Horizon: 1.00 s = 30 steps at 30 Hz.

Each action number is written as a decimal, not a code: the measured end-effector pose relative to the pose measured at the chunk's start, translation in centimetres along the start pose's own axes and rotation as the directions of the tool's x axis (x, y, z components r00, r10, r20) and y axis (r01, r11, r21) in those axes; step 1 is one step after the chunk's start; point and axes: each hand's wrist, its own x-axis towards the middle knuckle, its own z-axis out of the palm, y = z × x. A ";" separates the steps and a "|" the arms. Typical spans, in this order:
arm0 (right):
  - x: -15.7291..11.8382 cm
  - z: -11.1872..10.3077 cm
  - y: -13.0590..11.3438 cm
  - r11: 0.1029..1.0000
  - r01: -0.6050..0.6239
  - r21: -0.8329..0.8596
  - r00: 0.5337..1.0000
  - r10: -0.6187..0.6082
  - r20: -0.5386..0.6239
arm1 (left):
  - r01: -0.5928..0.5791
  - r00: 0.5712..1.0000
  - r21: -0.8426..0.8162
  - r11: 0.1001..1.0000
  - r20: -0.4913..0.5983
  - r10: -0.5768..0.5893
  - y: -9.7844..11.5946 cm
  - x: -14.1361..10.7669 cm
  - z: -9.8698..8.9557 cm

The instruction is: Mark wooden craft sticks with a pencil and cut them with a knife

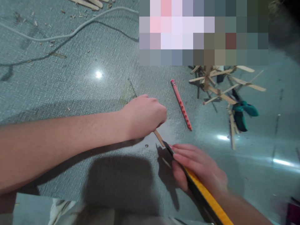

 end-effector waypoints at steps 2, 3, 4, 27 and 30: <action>0.6 0.6 0.1 1.000 0.007 0.007 1.000 -0.007 -0.025 | 0.006 1.000 -0.001 1.000 0.015 -0.006 0.0 0.1 0.0; 1.0 0.9 0.1 1.000 -0.001 0.009 0.999 0.001 -0.042 | 0.011 1.000 -0.004 1.000 0.019 -0.011 -0.1 0.1 0.0; 1.4 1.2 0.2 1.000 -0.011 0.016 0.999 0.012 -0.045 | 0.017 1.000 -0.008 1.000 0.024 -0.016 -0.1 0.1 0.0; 1.9 0.3 1.1 0.968 -0.147 0.202 0.987 0.156 -0.033 | -0.362 0.930 -0.010 0.932 0.066 0.361 -2.1 -1.0 -1.1; 2.0 0.4 1.2 0.968 -0.113 0.225 0.990 0.129 -0.058 | -0.385 0.917 0.004 0.923 0.114 0.382 -2.2 -1.1 -1.5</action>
